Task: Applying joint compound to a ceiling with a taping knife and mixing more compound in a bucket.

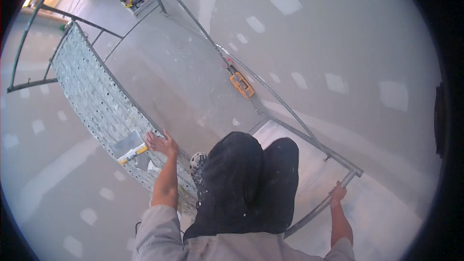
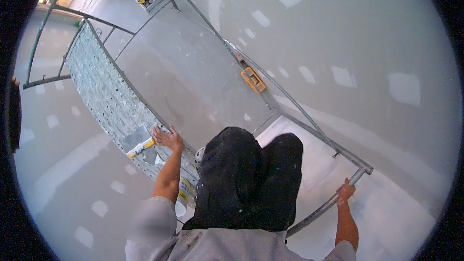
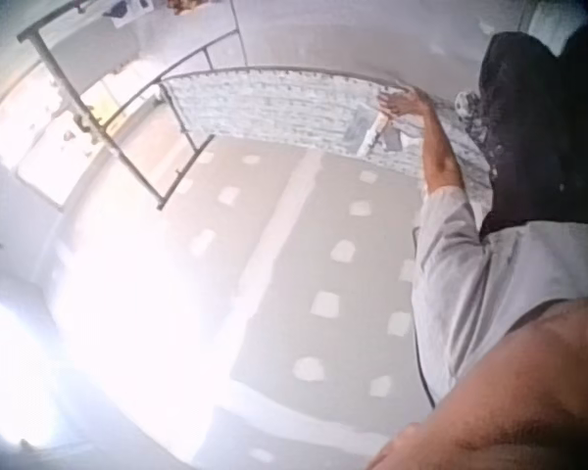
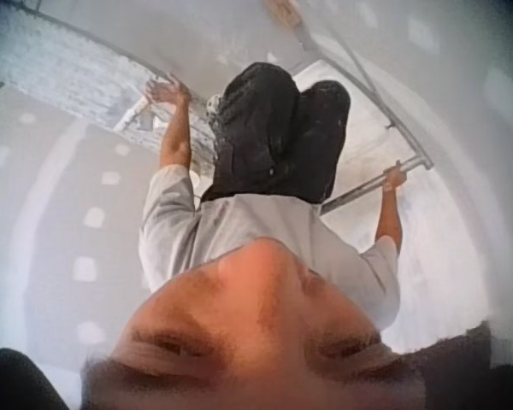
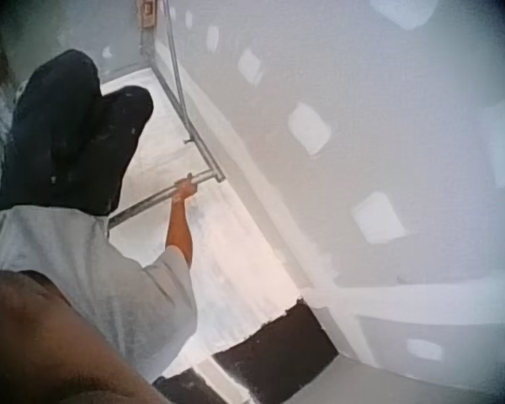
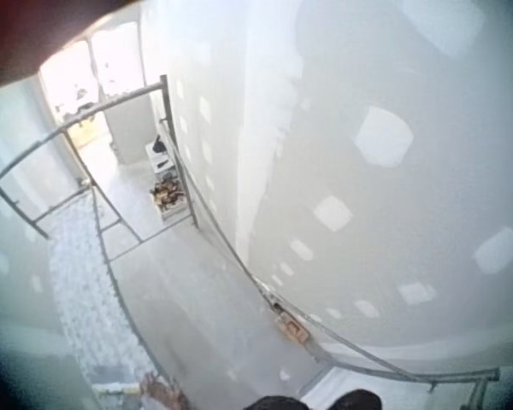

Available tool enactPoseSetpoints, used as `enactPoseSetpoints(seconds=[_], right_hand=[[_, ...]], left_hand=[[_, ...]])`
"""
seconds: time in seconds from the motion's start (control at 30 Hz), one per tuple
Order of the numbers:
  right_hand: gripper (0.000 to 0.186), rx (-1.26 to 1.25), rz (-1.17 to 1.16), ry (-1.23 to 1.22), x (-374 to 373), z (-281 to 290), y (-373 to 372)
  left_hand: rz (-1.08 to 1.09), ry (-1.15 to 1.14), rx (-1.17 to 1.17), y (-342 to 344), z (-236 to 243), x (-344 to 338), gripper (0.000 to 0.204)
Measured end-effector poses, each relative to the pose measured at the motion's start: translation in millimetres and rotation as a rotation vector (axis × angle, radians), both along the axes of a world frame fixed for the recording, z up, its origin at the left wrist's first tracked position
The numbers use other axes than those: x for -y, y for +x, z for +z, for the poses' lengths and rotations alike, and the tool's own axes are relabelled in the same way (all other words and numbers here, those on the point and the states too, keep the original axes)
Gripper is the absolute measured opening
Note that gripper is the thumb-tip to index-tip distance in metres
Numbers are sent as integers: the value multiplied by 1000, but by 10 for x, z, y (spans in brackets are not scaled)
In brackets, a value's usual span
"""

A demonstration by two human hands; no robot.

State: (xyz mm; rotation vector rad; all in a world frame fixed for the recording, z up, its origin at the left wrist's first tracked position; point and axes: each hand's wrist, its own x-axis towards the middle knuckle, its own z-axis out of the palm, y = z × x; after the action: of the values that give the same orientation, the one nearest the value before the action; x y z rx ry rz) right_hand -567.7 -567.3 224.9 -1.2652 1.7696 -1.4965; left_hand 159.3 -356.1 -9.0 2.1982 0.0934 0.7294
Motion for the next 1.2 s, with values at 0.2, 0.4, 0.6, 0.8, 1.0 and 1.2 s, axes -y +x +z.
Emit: enactPoseSetpoints(seconds=[0.2,0.4,0.6,0.8,1.0,1.2], right_hand=[[23,-42,-79,76,-196,-435,-297],[23,-239,-201,175,-671,-377,-716],[28,-400,-146,28,-452,445,-473],[31,-363,277,-161,883,1478,1710],[32,-330,317,-97,465,1866,1971],[34,-234,319,-102,-10,1889,1749]], left_hand=[[-59,33,14,-122,-485,-246,72],[-119,162,-111,-699,-1066,-809,74],[-69,202,-241,-1057,-1001,-896,76],[404,218,-267,-337,-1133,-1016,79],[546,139,-160,-593,-1122,-1428,81],[493,83,-120,-623,-825,-1841,79]])
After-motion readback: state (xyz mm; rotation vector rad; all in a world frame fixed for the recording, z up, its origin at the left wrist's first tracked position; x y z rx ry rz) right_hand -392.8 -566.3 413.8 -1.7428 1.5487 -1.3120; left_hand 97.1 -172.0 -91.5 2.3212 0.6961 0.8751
